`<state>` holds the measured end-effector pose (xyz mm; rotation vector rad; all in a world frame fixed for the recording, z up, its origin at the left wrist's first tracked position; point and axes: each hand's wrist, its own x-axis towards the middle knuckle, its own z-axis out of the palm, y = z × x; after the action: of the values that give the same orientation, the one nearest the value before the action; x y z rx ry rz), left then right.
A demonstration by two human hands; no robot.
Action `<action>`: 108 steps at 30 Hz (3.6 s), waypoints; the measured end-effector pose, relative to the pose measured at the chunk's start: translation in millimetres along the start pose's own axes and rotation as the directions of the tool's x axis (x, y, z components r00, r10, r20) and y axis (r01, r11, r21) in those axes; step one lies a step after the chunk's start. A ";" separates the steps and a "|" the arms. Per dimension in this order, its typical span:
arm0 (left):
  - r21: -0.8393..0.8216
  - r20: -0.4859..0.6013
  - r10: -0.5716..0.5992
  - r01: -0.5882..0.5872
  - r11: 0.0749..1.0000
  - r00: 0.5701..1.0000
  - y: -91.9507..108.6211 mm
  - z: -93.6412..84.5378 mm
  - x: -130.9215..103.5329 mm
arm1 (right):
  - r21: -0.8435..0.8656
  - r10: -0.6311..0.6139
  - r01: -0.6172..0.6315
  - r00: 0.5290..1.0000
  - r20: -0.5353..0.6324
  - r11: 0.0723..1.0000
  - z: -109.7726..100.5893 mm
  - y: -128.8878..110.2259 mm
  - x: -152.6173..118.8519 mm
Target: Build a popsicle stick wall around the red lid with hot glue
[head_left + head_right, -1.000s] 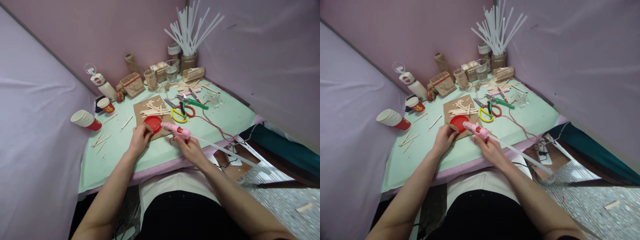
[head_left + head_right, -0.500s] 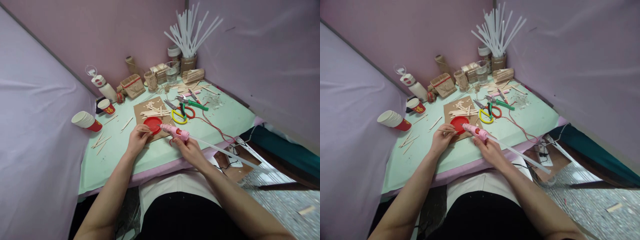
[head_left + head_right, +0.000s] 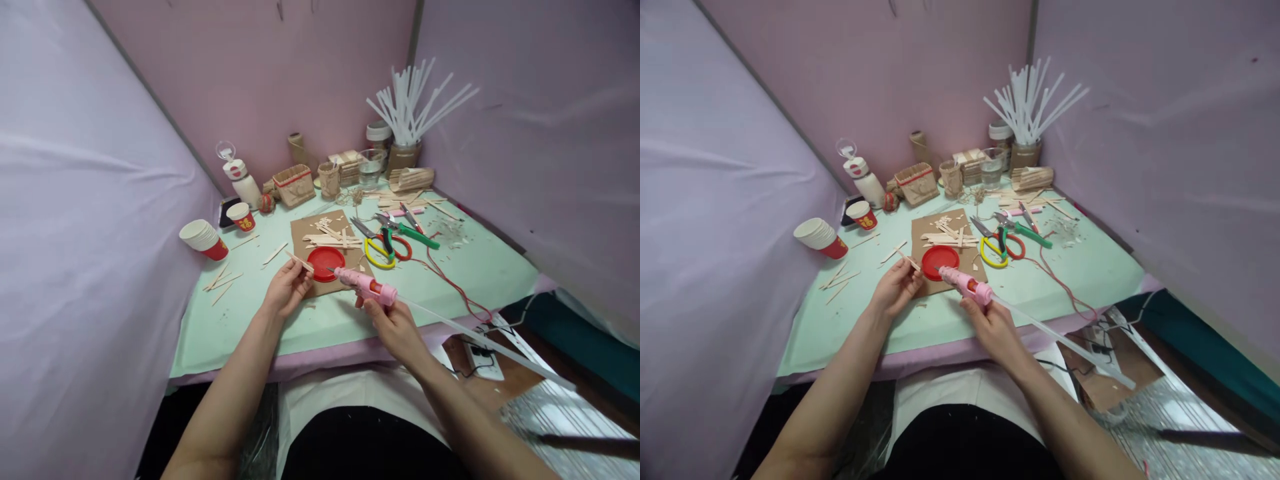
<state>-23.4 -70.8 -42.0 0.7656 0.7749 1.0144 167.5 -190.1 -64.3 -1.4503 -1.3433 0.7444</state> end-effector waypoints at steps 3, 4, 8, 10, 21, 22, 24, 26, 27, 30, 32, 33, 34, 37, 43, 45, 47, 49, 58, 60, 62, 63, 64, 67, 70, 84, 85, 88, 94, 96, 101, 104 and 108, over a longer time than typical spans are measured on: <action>-0.187 0.052 -0.062 0.070 0.980 0.997 -0.9 0.5 -2.0 | -0.005 0.008 -0.007 1.000 0.020 1.000 3.9 -4.3 -4.8; -0.233 0.070 -0.073 0.087 0.969 0.995 -2.0 1.0 -2.6 | -0.017 0.002 -0.002 1.000 0.019 1.000 5.0 -5.2 -6.7; -0.337 0.085 -0.101 0.124 0.933 0.991 -6.5 4.3 -4.5 | -0.038 -0.034 0.034 0.999 -0.019 0.999 8.4 -5.2 -12.5; -0.358 0.081 -0.112 0.133 0.924 0.990 -7.4 5.9 -5.2 | -0.036 -0.056 0.055 0.998 -0.031 0.998 9.9 -3.2 -14.0; -0.430 0.057 -0.152 0.162 0.888 0.987 -10.0 3.5 -5.0 | -0.051 -0.217 0.216 0.976 -0.005 0.975 19.8 -0.4 -15.7; -0.435 0.061 -0.154 0.165 0.885 0.986 -10.3 3.0 -5.0 | -0.056 -0.227 0.226 0.974 -0.005 0.973 20.0 -0.1 -16.1; -0.441 0.071 -0.152 0.168 0.882 0.986 -10.7 2.4 -5.2 | -0.060 -0.239 0.238 0.971 -0.005 0.969 20.0 0.7 -16.6; -0.442 0.075 -0.150 0.167 0.881 0.986 -10.9 2.1 -5.6 | -0.062 -0.248 0.247 0.969 0.001 0.967 19.9 1.4 -16.6; -0.440 0.074 -0.149 0.166 0.882 0.986 -10.9 2.2 -5.8 | -0.063 -0.248 0.248 0.969 0.004 0.967 19.8 1.5 -16.5; -0.433 0.073 -0.150 0.167 0.886 0.986 -10.9 2.6 -6.2 | -0.070 -0.246 0.246 0.969 0.004 0.967 19.5 0.9 -16.0; -0.436 0.076 -0.151 0.169 0.884 0.986 -11.0 2.9 -6.4 | -0.074 -0.240 0.239 0.971 -0.005 0.968 19.4 0.4 -16.0; -0.440 0.078 -0.151 0.170 0.882 0.985 -11.0 3.1 -6.5 | -0.077 -0.238 0.237 0.971 -0.007 0.969 19.4 0.3 -16.0; -0.443 0.080 -0.150 0.170 0.880 0.985 -11.2 3.1 -6.5 | -0.080 -0.236 0.235 0.972 -0.007 0.969 19.5 0.4 -16.1; -0.442 0.076 -0.148 0.166 0.882 0.986 -11.9 2.9 -6.4 | -0.095 -0.236 0.234 0.972 -0.004 0.967 20.2 2.0 -16.2; -0.446 0.082 -0.153 0.173 0.878 0.985 -12.2 2.7 -6.9 | -0.125 -0.255 0.249 0.966 -0.035 0.960 21.4 5.5 -16.1; -0.447 0.082 -0.155 0.175 0.877 0.984 -11.6 3.2 -7.1 | -0.122 -0.257 0.252 0.966 -0.027 0.960 21.3 4.5 -16.0; -0.446 0.079 -0.158 0.177 0.877 0.984 -11.0 3.8 -7.3 | -0.120 -0.251 0.246 0.968 -0.025 0.962 21.0 2.7 -15.7; -0.446 0.074 -0.161 0.177 0.877 0.984 -10.8 4.3 -7.5 | -0.118 -0.241 0.236 0.970 -0.033 0.965 20.9 1.3 -15.4; -0.458 0.093 -0.150 0.176 0.871 0.984 -12.7 2.2 -6.8 | -0.107 -0.209 0.205 0.978 -0.021 0.973 21.7 5.9 -15.8; -0.458 0.089 -0.147 0.172 0.872 0.985 -13.2 1.7 -6.2 | -0.103 -0.202 0.200 0.979 -0.009 0.974 21.2 4.8 -15.7; -0.455 0.083 -0.147 0.168 0.875 0.986 -13.6 1.3 -5.7 | -0.102 -0.200 0.199 0.980 -0.006 0.975 20.6 2.8 -15.6; -0.452 0.079 -0.147 0.167 0.876 0.986 -13.8 1.2 -5.4 | -0.104 -0.202 0.200 0.979 -0.007 0.974 20.2 1.9 -15.5; -0.449 0.074 -0.148 0.165 0.878 0.986 -13.9 1.1 -5.2 | -0.106 -0.204 0.203 0.979 -0.007 0.974 19.9 1.1 -15.4; -0.444 0.063 -0.148 0.161 0.881 0.987 -13.7 1.1 -5.0 | -0.118 -0.203 0.201 0.979 -0.005 0.972 19.6 -0.2 -14.9; -0.443 0.050 -0.151 0.157 0.883 0.987 -13.0 1.8 -5.5 | -0.128 -0.202 0.199 0.979 -0.006 0.972 20.1 -1.2 -14.2; -0.389 0.116 -0.072 0.112 0.914 0.991 -9.0 5.1 -11.1 | 0.012 0.033 -0.033 0.999 0.031 0.999 -3.9 -8.2 -16.1; -0.385 0.131 -0.065 0.111 0.916 0.989 -9.1 5.1 -11.4 | 0.049 0.049 -0.051 0.998 0.046 0.997 -7.0 -11.5 -15.5; -0.373 0.193 -0.047 0.118 0.920 0.980 -9.4 5.3 -12.3 | 0.167 0.108 -0.124 0.989 0.104 0.978 -13.6 -19.8 -15.1; -0.289 0.252 -0.030 0.105 0.951 0.967 -8.0 7.7 -17.3 | 0.207 0.131 -0.182 0.962 0.238 0.961 -18.8 -20.6 -15.9; -0.264 0.271 -0.019 0.093 0.960 0.963 -8.1 7.7 -18.8 | 0.197 0.106 -0.163 0.956 0.274 0.967 -20.6 -19.4 -15.6; -0.255 0.366 0.027 0.073 0.964 0.930 -9.4 7.1 -20.2 | 0.201 0.104 -0.169 0.950 0.295 0.965 -23.1 -21.1 -15.7; -0.246 0.390 0.026 0.077 0.966 0.920 -8.6 8.6 -20.9 | 0.214 0.113 -0.184 0.946 0.305 0.959 -22.1 -23.3 -16.2; -0.215 0.348 -0.007 0.087 0.973 0.937 -6.8 11.7 -22.8 | 0.205 0.131 -0.206 0.936 0.325 0.957 -20.4 -25.5 -16.5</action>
<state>-18.1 -96.3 -37.3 0.6977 0.3635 0.8749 173.6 -213.6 -36.9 -1.3049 -1.3156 1.2454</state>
